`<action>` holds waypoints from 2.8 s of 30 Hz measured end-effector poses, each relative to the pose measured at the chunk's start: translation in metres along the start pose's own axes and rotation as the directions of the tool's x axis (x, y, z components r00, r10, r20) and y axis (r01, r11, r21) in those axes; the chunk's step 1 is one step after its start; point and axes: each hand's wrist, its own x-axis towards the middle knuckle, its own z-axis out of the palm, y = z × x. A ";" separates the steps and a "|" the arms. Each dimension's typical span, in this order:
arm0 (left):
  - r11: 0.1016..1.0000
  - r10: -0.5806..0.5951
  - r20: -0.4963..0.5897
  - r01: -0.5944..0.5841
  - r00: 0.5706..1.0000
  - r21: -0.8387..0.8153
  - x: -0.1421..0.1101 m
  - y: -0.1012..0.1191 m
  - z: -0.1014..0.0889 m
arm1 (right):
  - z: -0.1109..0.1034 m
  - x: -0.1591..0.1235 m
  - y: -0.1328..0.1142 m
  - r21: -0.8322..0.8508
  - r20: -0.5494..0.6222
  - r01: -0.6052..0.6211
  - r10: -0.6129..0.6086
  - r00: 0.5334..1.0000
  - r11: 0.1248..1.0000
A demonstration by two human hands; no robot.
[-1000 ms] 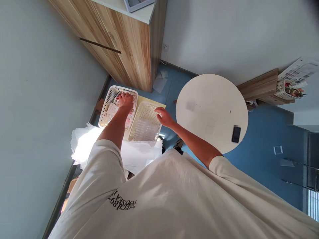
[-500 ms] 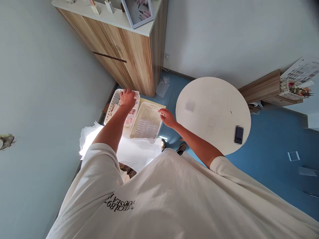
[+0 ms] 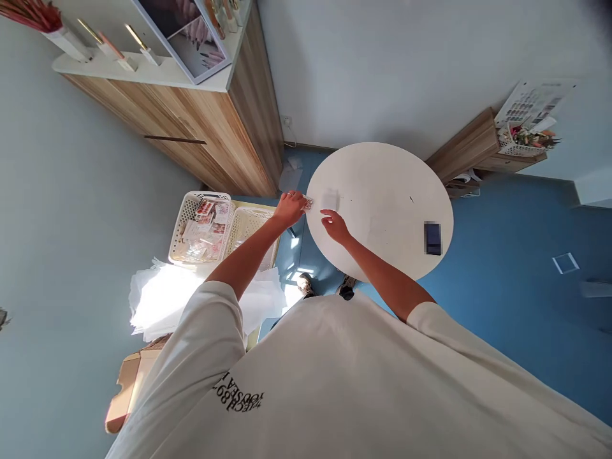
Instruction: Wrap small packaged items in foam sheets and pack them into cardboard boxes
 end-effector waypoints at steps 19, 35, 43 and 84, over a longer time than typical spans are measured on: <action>0.948 0.285 0.252 -0.233 0.925 -0.215 0.096 0.246 0.112 | -0.215 -0.018 0.136 0.196 -0.106 -0.416 0.441 0.891 0.888; 0.909 -0.081 0.428 0.243 0.900 -0.340 0.059 0.251 0.171 | -0.219 -0.051 0.178 0.204 -0.230 -0.565 0.600 0.766 0.800; 0.838 -0.086 0.492 0.330 0.867 -0.435 0.051 0.254 0.200 | -0.192 -0.059 0.178 0.435 -0.216 -0.609 0.733 0.645 0.663; 0.467 -0.284 0.510 0.581 0.812 -0.666 0.093 0.254 0.194 | -0.196 -0.042 0.188 0.111 -0.335 -0.498 0.504 0.796 0.860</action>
